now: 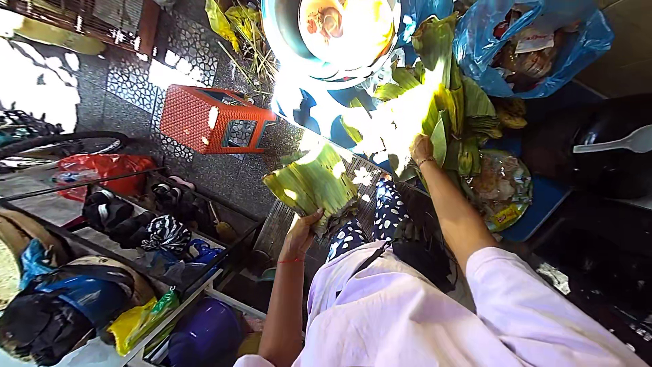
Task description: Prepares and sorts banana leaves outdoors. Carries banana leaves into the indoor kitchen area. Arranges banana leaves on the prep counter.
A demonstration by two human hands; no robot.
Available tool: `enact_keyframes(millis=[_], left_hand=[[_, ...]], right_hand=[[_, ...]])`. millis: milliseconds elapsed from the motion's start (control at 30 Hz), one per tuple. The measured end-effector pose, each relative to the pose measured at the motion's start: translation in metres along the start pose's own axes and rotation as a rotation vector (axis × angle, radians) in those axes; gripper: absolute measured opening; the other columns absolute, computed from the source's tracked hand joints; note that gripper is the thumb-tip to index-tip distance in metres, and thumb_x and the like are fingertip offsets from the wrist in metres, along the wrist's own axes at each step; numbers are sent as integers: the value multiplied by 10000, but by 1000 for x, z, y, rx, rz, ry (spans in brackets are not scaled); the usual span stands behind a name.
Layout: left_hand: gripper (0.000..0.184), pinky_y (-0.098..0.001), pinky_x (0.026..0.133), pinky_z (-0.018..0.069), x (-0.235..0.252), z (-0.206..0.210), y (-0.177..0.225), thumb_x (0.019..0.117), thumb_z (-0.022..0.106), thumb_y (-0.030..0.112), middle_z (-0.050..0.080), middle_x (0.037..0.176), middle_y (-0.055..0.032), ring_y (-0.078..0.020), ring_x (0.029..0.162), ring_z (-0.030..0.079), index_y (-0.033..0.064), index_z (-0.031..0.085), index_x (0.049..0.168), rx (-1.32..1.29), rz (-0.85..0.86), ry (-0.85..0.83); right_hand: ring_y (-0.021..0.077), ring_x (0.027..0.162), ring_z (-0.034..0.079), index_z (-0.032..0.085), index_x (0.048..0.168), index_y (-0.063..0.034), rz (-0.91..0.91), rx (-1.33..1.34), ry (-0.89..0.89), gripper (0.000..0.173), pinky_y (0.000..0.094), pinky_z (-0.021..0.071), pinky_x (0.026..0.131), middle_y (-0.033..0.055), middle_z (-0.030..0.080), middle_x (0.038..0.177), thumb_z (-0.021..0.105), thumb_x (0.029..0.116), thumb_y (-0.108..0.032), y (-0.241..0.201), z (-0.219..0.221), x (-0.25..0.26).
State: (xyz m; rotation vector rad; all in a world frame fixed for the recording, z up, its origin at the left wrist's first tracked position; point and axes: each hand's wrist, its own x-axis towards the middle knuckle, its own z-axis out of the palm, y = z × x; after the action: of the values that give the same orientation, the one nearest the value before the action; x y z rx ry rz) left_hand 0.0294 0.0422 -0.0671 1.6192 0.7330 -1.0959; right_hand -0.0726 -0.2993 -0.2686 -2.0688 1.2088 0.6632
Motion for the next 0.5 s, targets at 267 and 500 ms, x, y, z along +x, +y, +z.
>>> enact_keyframes(millis=[267,500], left_hand=[[178,-286,680,613,3,-10,-19,1004,526,-47,713,892,-79,-133,757,716,19,524,1170,-91,-29,66],[268,-295,703,606,3,9,-2,1017,531,-15,693,955,-93,-141,795,707,14,474,1277,-63,11,-8]], right_hand=[[521,1225,596,643,1268,87,37,-184,-63,341,697,450,994,341,618,1311,511,1036,-125,-4,4,21],[486,1140,648,660,1341,-55,-90,54,329,382,664,479,962,286,690,1192,501,1073,-277,1,-75,-35]])
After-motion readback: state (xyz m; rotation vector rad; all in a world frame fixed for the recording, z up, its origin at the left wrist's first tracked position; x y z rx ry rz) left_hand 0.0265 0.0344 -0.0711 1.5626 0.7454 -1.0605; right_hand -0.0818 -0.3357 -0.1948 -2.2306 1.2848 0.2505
